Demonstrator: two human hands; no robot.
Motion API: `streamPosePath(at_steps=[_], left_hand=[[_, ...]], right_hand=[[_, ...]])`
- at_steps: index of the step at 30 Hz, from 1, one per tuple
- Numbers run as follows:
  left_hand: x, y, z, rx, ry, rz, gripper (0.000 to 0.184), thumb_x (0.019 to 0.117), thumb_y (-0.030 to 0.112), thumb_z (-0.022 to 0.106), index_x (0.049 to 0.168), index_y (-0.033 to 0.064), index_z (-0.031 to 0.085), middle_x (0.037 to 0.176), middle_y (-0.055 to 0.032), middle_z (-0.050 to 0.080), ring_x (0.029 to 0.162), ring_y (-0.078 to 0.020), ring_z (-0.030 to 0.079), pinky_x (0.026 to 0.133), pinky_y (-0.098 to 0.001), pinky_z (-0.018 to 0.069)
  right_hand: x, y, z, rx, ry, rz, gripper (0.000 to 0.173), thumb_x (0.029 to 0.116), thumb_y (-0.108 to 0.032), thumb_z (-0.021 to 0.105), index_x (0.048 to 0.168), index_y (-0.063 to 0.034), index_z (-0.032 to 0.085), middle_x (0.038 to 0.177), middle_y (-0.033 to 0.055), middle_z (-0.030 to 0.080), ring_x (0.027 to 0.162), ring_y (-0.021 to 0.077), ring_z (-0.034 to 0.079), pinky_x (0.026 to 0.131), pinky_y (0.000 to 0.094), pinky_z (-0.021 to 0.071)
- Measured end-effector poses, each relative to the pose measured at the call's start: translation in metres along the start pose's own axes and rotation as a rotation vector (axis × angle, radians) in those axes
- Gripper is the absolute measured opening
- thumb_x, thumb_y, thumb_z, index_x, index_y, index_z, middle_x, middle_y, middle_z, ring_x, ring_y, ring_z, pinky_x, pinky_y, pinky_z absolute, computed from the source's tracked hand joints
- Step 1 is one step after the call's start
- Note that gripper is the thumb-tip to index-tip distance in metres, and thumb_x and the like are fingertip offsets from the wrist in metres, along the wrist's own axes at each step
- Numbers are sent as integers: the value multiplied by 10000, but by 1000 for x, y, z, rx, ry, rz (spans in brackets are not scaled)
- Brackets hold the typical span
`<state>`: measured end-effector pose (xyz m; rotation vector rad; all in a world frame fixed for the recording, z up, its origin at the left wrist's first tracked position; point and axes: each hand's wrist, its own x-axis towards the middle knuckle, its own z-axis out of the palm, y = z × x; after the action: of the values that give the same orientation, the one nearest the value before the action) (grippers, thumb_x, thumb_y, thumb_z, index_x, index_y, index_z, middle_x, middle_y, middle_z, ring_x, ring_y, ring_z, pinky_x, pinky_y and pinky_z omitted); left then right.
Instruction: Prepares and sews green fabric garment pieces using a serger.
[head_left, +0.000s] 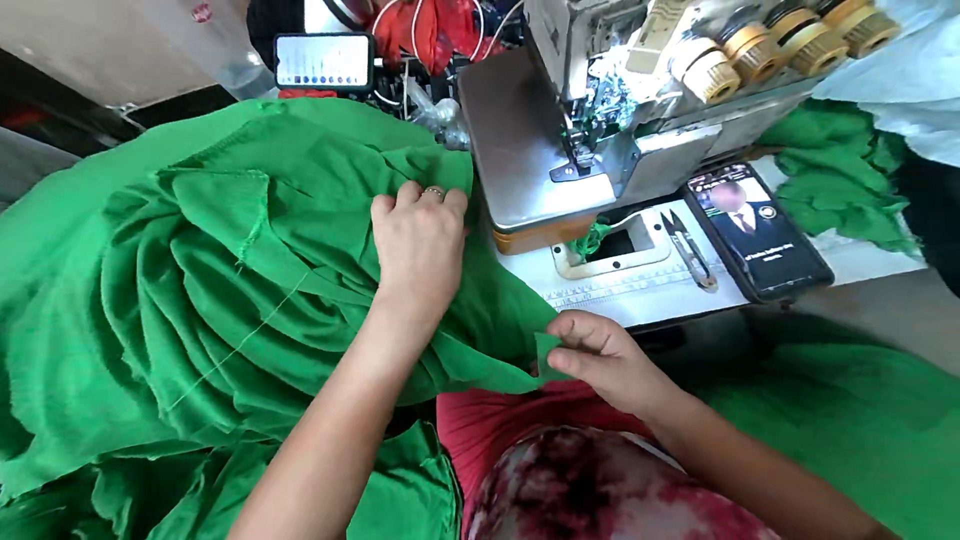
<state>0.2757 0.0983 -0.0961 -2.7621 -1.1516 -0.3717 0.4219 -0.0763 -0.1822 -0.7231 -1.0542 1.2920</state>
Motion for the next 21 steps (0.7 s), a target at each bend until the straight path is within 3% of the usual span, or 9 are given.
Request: streamPosePath(at_steps=[3,5,8,13,18,19,21], left_hand=[[-3,-6,-2,-19,7,80,90,909,109,734,904,19,735,965,-226,696,990,-454,652,789,-622,460],[-4,-8,-2,-37,-7,104,104,941,97,680,931,-1,712,1018,-237,695,1031,-457,653,814,-629,468],[-5,-7,1,-38,-16,99,115,976,76,630,960,-31,669,920,-241,702,933,-447,693,812,-626,480],[-6,-6,-3,3,-74,111,107,913,51,730,984,-30,725,943,-248,719,955,-450,699,869,-656,464],[-12,-1,-15,-154,-51,157,102,951,110,688,939,20,735,898,-175,731,906,-383,714,956,-664,455],[-17,5,-22,-255,-60,165,102,959,122,667,948,45,734,849,-121,725,834,-317,710,903,-609,497],[-29,16,-36,-475,-125,153,111,981,186,620,959,136,717,754,42,669,668,-89,642,644,-336,554]], right_hand=[[5,-2,0,-32,14,-14,93,1016,-112,590,1059,-100,672,914,-121,701,851,-43,648,796,176,548],[9,-3,2,-47,-2,-38,99,1018,-92,577,1060,-78,666,912,-114,696,847,-47,642,790,169,543],[14,-6,5,-85,-21,-71,122,1025,-90,560,1054,-51,672,914,-116,687,838,-63,626,780,149,531],[17,-8,6,-197,-16,-136,172,1032,-90,540,1042,3,684,899,-106,675,812,-102,587,749,101,497],[25,-9,6,-291,16,-238,184,1031,-94,558,1047,36,687,907,-56,700,817,-86,607,759,114,516],[27,-9,6,-314,37,-297,186,1032,-100,567,1044,38,692,912,-43,711,829,-81,617,771,118,525],[30,-10,6,-352,99,-392,158,1025,-116,597,1040,8,694,924,-39,725,840,-72,636,785,126,542]])
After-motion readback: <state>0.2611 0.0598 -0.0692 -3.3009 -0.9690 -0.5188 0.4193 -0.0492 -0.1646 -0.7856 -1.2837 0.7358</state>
